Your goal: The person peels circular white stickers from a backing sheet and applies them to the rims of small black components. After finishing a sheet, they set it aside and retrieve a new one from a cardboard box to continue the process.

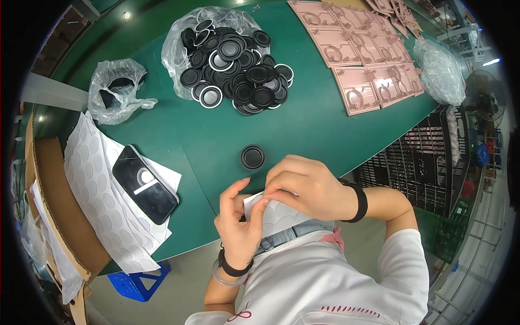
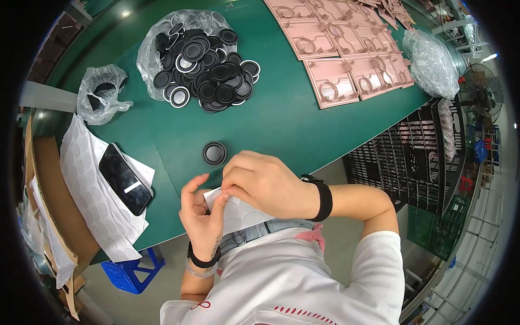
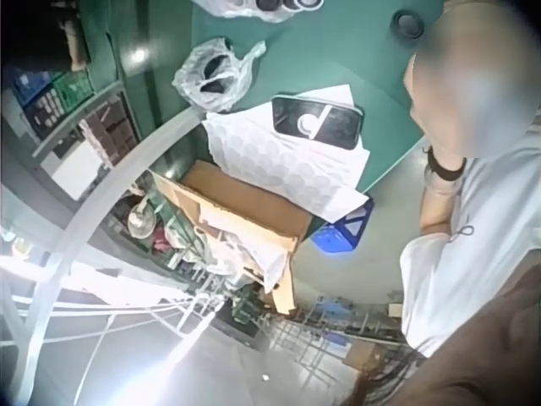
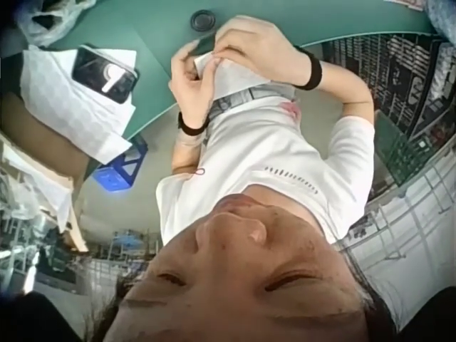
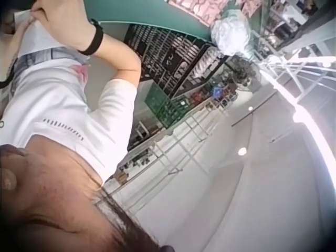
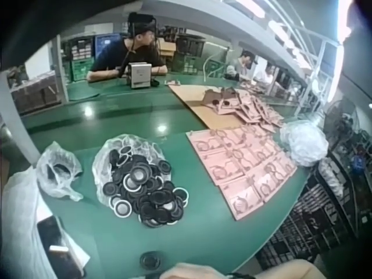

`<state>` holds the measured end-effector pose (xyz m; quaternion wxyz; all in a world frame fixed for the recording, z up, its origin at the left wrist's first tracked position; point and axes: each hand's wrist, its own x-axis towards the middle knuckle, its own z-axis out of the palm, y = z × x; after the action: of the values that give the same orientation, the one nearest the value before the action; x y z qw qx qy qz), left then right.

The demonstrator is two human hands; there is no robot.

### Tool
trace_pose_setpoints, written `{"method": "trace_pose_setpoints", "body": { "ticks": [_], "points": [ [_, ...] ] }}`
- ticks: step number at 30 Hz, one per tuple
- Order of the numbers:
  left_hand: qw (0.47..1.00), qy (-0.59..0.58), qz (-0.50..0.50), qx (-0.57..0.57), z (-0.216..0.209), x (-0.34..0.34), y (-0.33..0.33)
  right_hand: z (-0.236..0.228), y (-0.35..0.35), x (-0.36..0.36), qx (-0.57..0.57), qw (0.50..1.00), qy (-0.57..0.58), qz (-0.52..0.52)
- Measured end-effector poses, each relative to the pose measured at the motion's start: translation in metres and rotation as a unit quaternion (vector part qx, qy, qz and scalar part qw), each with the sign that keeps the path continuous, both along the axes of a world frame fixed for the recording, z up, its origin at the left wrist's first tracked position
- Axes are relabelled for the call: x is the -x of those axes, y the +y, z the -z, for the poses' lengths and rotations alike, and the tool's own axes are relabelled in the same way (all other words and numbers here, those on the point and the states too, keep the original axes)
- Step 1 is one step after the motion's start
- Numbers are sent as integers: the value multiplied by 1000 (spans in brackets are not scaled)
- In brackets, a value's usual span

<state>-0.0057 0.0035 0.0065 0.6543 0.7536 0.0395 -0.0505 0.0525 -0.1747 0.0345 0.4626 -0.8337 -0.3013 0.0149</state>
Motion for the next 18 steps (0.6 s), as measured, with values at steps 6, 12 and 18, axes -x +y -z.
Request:
{"method": "trace_pose_setpoints", "body": {
  "ticks": [6,12,18],
  "points": [
    [993,70,1,92,7,1,8,6,-2,1,22,996,-81,-12],
    [981,110,-45,151,3,1,4,-28,1,31,125,975,-139,-119],
    [997,-9,-59,52,9,3,0,-29,-9,-24,-48,997,65,2]
  ]
}}
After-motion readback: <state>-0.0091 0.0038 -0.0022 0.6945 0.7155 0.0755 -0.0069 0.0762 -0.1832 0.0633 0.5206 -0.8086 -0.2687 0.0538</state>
